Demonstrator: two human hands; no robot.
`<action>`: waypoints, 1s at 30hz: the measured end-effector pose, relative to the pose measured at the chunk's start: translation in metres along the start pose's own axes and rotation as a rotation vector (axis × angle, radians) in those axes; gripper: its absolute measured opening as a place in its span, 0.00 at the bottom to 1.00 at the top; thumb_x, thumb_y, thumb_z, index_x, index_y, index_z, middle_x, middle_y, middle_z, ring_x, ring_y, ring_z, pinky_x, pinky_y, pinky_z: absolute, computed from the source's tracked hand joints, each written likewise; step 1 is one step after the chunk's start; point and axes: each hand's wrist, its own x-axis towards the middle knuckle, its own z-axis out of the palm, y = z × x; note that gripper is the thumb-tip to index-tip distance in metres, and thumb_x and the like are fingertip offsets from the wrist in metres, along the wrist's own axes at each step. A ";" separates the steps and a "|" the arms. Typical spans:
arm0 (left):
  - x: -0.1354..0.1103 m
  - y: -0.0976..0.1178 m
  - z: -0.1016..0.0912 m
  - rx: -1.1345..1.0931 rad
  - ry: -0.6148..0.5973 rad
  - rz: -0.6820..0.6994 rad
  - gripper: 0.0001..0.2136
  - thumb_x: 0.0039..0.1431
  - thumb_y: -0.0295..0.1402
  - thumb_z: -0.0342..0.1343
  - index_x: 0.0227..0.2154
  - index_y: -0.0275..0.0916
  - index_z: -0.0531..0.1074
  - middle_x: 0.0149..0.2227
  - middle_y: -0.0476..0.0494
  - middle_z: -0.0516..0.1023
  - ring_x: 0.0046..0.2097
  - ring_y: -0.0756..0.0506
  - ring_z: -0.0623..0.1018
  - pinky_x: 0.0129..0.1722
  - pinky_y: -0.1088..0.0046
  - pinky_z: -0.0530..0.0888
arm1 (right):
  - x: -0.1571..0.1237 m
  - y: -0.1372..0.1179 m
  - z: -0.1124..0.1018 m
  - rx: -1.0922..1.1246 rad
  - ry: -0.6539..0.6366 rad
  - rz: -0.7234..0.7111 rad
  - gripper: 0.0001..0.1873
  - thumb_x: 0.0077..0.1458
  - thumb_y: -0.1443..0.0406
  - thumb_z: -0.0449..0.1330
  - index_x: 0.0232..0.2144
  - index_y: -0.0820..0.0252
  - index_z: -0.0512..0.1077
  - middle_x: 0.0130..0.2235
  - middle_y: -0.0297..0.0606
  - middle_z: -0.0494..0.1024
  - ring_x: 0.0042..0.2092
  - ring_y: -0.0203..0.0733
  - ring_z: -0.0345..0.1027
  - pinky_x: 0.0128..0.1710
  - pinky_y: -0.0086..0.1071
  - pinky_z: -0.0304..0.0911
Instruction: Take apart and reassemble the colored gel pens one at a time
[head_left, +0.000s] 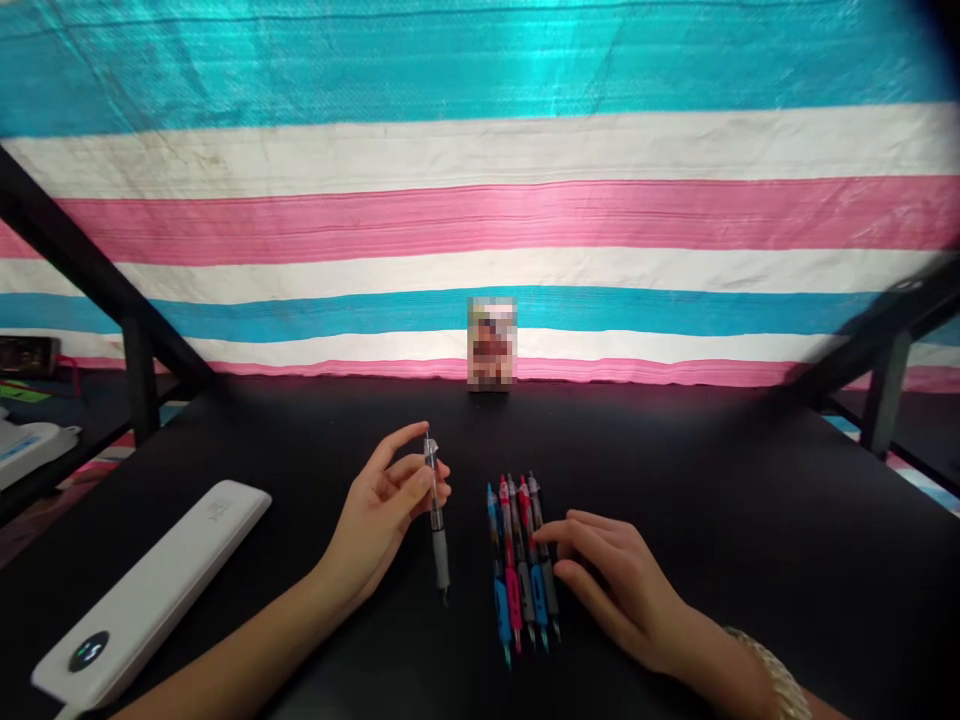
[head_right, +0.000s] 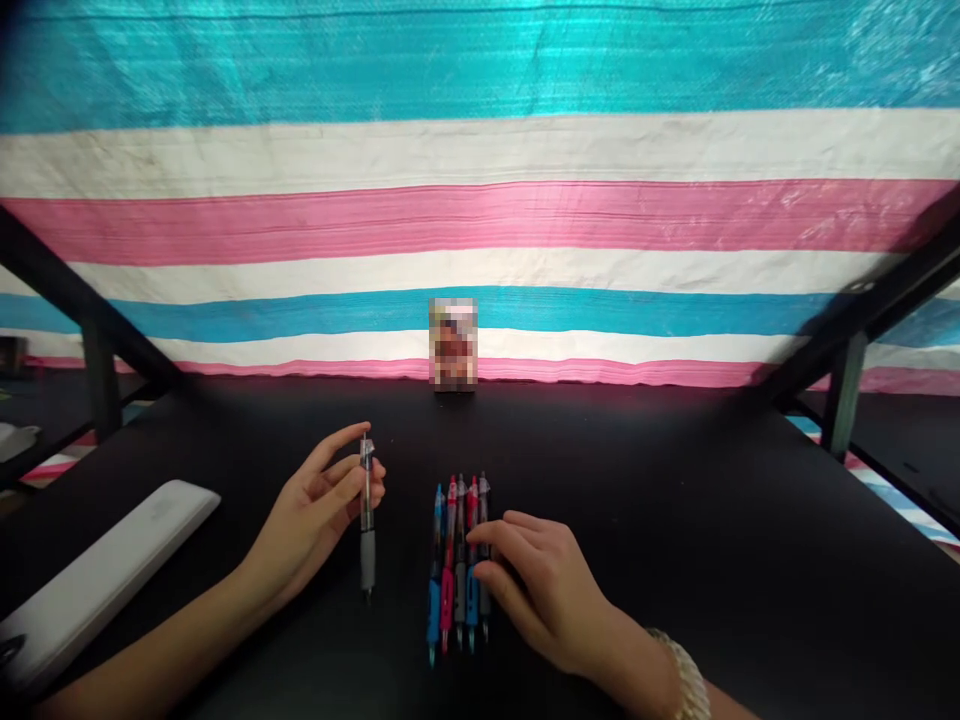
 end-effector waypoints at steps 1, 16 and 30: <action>0.001 0.001 0.000 0.014 -0.010 0.007 0.22 0.58 0.33 0.68 0.54 0.44 0.70 0.35 0.48 0.82 0.34 0.49 0.80 0.37 0.74 0.77 | -0.001 0.001 0.001 0.002 0.007 -0.009 0.12 0.71 0.64 0.49 0.47 0.61 0.70 0.30 0.36 0.73 0.31 0.42 0.69 0.32 0.34 0.63; 0.001 0.000 0.001 0.036 -0.090 -0.055 0.18 0.53 0.33 0.71 0.44 0.41 0.71 0.32 0.48 0.82 0.31 0.47 0.82 0.33 0.72 0.79 | -0.001 0.000 0.003 -0.050 0.044 -0.041 0.10 0.69 0.66 0.51 0.45 0.58 0.72 0.33 0.39 0.79 0.32 0.44 0.74 0.31 0.34 0.68; 0.001 0.004 0.001 0.043 -0.112 -0.038 0.17 0.53 0.33 0.71 0.42 0.40 0.71 0.32 0.48 0.82 0.31 0.47 0.82 0.33 0.72 0.79 | 0.002 0.000 0.003 -0.019 0.011 -0.036 0.10 0.68 0.69 0.50 0.45 0.60 0.71 0.30 0.37 0.75 0.29 0.41 0.70 0.29 0.33 0.64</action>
